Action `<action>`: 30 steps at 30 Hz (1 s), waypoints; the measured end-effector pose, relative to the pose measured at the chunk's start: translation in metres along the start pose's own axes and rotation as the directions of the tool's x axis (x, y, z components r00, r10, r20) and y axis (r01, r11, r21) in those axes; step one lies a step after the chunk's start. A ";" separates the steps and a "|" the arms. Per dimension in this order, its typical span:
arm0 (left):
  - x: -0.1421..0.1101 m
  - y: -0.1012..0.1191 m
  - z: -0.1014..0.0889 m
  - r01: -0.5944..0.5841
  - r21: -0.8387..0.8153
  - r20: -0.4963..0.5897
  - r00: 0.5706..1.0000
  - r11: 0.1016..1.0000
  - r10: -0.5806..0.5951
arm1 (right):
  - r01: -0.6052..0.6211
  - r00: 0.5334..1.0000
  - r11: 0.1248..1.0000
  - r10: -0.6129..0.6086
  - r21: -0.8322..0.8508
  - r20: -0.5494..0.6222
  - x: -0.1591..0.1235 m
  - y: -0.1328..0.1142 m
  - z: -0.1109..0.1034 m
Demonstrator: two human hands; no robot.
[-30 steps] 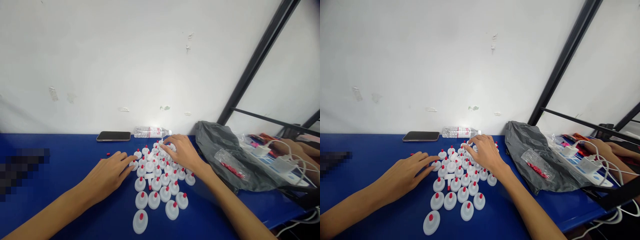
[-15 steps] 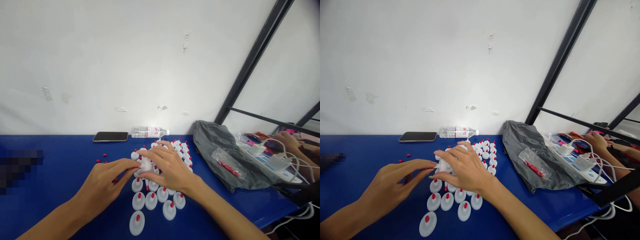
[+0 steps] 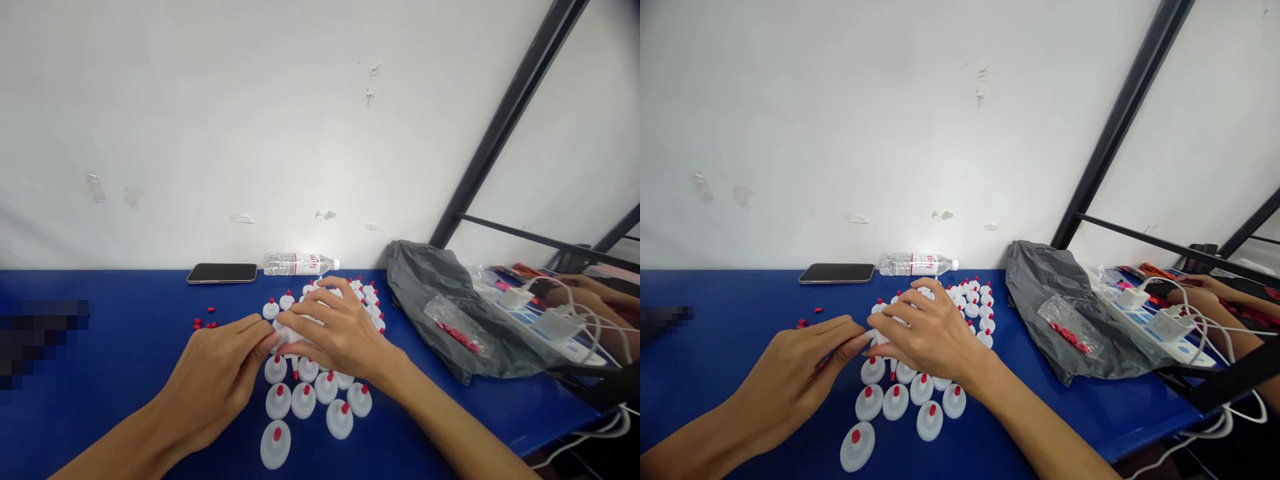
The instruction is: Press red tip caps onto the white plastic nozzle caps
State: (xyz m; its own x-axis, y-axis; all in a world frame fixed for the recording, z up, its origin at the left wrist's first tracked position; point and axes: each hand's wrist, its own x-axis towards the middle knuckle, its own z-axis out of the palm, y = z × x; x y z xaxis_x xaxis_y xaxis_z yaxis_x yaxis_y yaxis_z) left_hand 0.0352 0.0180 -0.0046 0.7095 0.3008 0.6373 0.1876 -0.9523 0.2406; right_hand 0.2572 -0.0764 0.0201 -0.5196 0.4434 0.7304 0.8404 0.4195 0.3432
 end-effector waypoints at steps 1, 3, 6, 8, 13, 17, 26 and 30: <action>0.001 0.001 -0.003 0.077 -0.056 0.030 0.997 0.995 -0.075 | 0.012 1.000 0.999 -0.012 -0.037 -0.010 -0.001 0.007 -0.004; 0.003 -0.005 -0.008 0.205 -0.098 0.071 0.977 0.974 -0.199 | -0.051 0.999 0.993 0.051 -0.107 -0.007 -0.008 0.027 -0.011; 0.004 -0.026 -0.009 0.251 0.011 0.078 0.965 0.968 -0.251 | -0.405 0.907 0.897 0.418 -0.177 0.043 -0.024 0.060 -0.017; 0.003 -0.042 -0.005 0.208 0.122 0.077 0.973 0.971 -0.218 | -0.478 0.862 0.859 0.499 -0.185 0.088 -0.033 0.072 -0.013; 0.001 -0.057 0.006 0.193 0.213 0.202 0.950 0.958 -0.236 | -0.528 0.798 0.835 0.550 -0.156 0.245 -0.037 0.067 0.004; 0.001 -0.049 0.005 0.183 0.270 0.326 0.907 0.945 -0.268 | -0.562 0.749 0.810 0.584 -0.167 0.313 -0.036 0.062 0.007; -0.001 -0.039 0.006 0.099 0.156 0.196 0.972 0.983 -0.129 | -0.576 0.728 0.802 0.591 -0.156 0.348 -0.038 0.062 0.010; -0.001 -0.016 -0.010 -0.139 -0.019 0.215 0.966 0.990 0.140 | -0.571 0.743 0.809 0.582 -0.141 0.329 -0.035 0.059 0.008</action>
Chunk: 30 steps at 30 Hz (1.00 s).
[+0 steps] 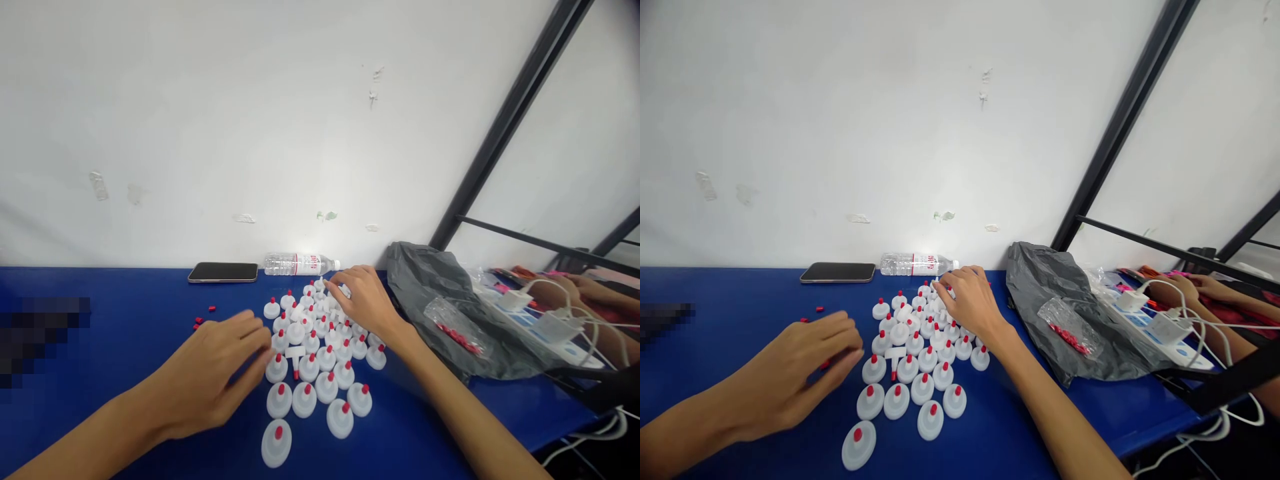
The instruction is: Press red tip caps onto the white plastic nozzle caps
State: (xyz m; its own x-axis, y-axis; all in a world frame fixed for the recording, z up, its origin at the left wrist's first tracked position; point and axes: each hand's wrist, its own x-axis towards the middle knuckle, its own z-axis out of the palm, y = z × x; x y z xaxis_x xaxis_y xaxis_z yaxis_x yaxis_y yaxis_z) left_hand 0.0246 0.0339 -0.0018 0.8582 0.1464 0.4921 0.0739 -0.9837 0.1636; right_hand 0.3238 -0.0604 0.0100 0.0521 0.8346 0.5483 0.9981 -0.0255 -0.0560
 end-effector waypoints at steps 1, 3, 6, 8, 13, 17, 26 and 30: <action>-0.002 0.006 -0.002 -0.053 -0.017 0.022 0.998 0.998 0.054 | 0.007 1.000 1.000 -0.007 0.004 -0.005 0.000 -0.001 0.000; -0.007 0.016 0.000 -0.128 -0.039 0.070 0.989 0.991 0.130 | 0.024 1.000 1.000 -0.024 0.015 -0.015 0.000 -0.003 0.001; -0.016 0.026 0.015 -0.176 -0.027 0.113 0.978 0.984 0.178 | 0.056 0.998 0.998 -0.055 0.038 -0.035 0.000 -0.007 0.002; -0.020 0.030 0.024 -0.191 -0.022 0.120 0.974 0.981 0.192 | 0.081 0.995 0.995 -0.078 0.057 -0.056 0.000 -0.010 0.001; -0.010 0.030 0.018 -0.247 -0.027 -0.074 0.967 0.969 0.244 | 0.185 0.980 0.974 -0.172 0.132 -0.102 -0.006 -0.024 -0.012; 0.000 0.020 0.007 -0.204 0.061 -0.277 0.937 0.977 0.213 | 0.419 0.907 0.867 -0.409 0.271 -0.095 -0.013 -0.046 -0.022; -0.001 0.005 0.010 -0.051 0.095 -0.248 0.966 0.994 0.073 | 0.522 0.853 0.799 -0.486 0.298 -0.192 -0.020 -0.080 -0.005; 0.000 0.005 0.009 -0.106 0.083 -0.255 0.959 0.991 0.124 | 0.573 0.812 0.788 -0.509 0.224 -0.285 -0.016 -0.084 -0.006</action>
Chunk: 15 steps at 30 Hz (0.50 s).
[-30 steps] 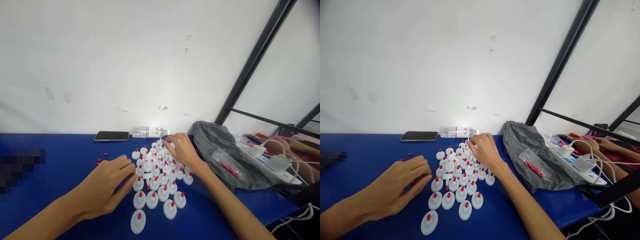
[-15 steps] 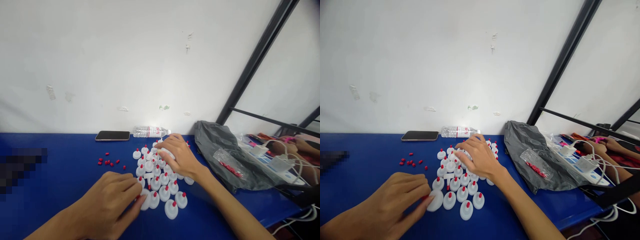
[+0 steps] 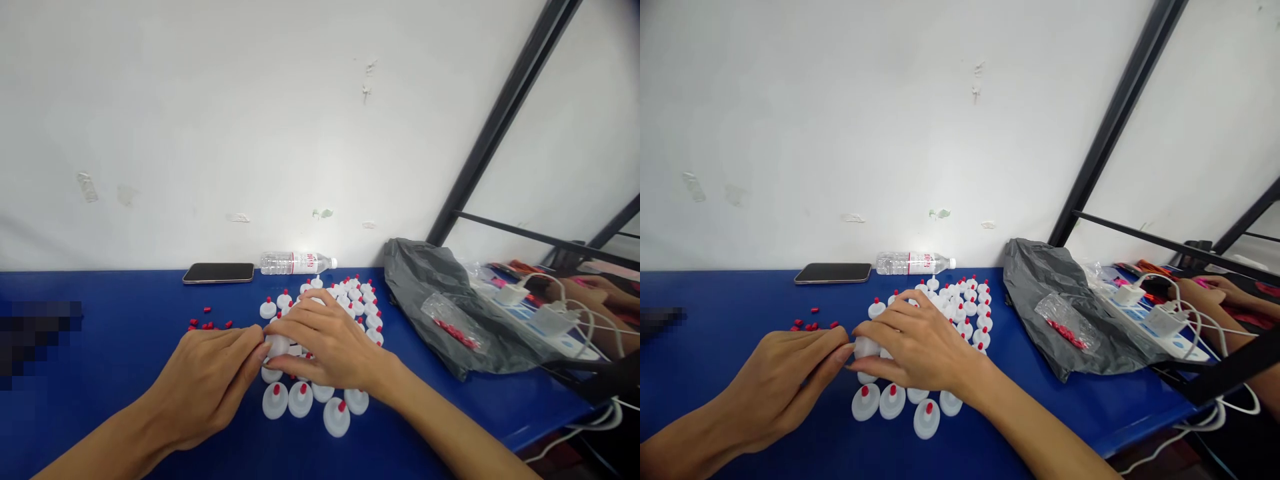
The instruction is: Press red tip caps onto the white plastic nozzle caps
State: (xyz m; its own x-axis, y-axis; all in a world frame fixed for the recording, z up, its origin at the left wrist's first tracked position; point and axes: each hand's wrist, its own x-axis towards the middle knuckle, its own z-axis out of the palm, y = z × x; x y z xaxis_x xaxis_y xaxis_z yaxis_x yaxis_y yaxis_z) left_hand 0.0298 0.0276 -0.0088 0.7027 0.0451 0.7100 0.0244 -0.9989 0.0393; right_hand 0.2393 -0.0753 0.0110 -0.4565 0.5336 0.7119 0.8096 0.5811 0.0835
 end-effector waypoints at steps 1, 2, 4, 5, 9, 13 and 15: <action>0.000 0.001 0.000 0.005 -0.016 -0.019 1.000 1.000 -0.005 | 0.021 1.000 0.999 -0.021 -0.038 -0.008 0.000 0.002 -0.001; 0.000 0.002 -0.002 0.030 -0.040 -0.040 0.999 0.999 -0.032 | 0.035 0.999 0.996 -0.036 -0.085 -0.004 0.000 0.005 -0.004; 0.001 0.003 -0.007 0.129 -0.108 -0.069 0.988 0.986 -0.137 | 0.018 0.999 0.982 -0.013 -0.188 0.032 -0.004 0.018 -0.011; 0.002 0.003 -0.011 0.180 -0.139 -0.080 0.978 0.974 -0.192 | -0.017 0.998 0.971 0.030 -0.240 0.051 -0.008 0.027 -0.017; 0.006 -0.008 -0.023 0.229 -0.040 -0.096 0.968 0.973 -0.232 | -0.360 0.923 0.862 0.385 -0.356 -0.002 -0.024 0.069 -0.038; 0.001 -0.025 -0.010 0.154 0.261 0.122 0.974 0.953 -0.191 | -0.445 0.876 0.807 0.483 -0.388 -0.001 -0.033 0.087 -0.042; -0.003 -0.030 -0.001 0.140 0.316 0.246 0.943 0.938 -0.224 | -0.455 0.858 0.798 0.512 -0.394 0.047 -0.034 0.088 -0.037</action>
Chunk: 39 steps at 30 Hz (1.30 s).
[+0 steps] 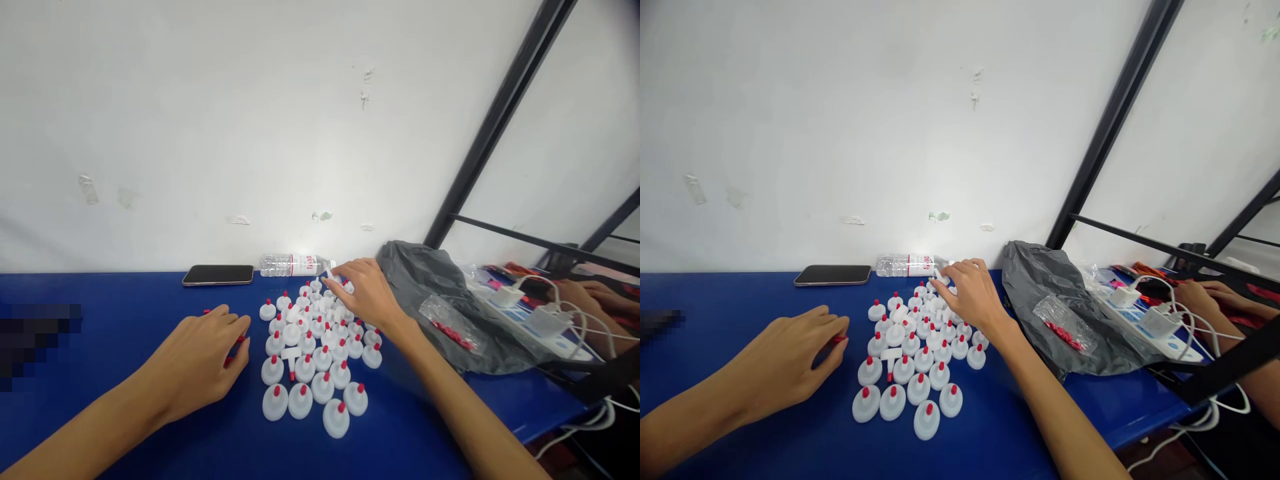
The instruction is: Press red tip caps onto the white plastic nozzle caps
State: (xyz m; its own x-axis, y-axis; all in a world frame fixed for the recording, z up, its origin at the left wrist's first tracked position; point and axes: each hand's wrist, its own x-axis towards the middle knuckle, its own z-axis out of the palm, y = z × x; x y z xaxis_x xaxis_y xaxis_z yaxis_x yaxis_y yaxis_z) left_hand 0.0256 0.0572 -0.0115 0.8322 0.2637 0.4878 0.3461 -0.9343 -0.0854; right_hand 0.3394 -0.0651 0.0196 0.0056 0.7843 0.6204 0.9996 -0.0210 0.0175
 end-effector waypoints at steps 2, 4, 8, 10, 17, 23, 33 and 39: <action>-0.001 0.000 0.006 -0.005 0.004 0.075 0.997 1.000 0.005 | -0.010 0.998 1.000 0.010 -0.008 0.064 -0.001 -0.003 0.006; -0.002 0.001 0.005 -0.019 -0.025 0.089 0.996 1.000 0.021 | -0.022 0.992 1.000 0.024 -0.020 0.120 -0.003 -0.004 0.011; -0.002 0.013 -0.008 -0.043 -0.177 0.053 0.997 0.983 0.053 | -0.038 0.984 0.999 0.042 -0.029 0.172 -0.004 -0.003 0.013; -0.004 0.023 -0.013 -0.093 -0.249 0.034 0.994 0.964 0.105 | -0.043 0.985 0.999 0.045 -0.020 0.166 -0.003 -0.004 0.010; -0.012 0.049 -0.002 -0.227 -0.230 0.126 0.957 0.946 0.260 | 0.025 0.992 0.997 -0.034 0.072 0.119 -0.001 -0.021 0.000; -0.005 0.038 -0.008 -0.190 -0.226 -0.140 0.977 0.955 0.161 | 0.168 0.982 0.963 -0.183 0.212 0.053 -0.006 -0.049 -0.013; -0.005 0.035 -0.003 -0.111 -0.249 -0.276 0.960 0.962 0.039 | 0.451 0.884 0.807 -0.462 0.381 -0.068 -0.022 -0.097 0.004; -0.003 0.043 -0.001 -0.169 -0.359 -0.320 0.946 0.918 0.049 | 0.486 0.873 0.825 -0.471 0.288 -0.126 -0.018 -0.101 -0.003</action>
State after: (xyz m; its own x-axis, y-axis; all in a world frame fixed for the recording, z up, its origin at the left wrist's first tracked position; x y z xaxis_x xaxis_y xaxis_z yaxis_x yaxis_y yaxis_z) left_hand 0.0374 0.0160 -0.0155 0.6656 0.1268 0.7355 0.0217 -0.9883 0.1508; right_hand 0.2378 -0.0792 0.0093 -0.4688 0.6166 0.6325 0.8354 0.5422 0.0906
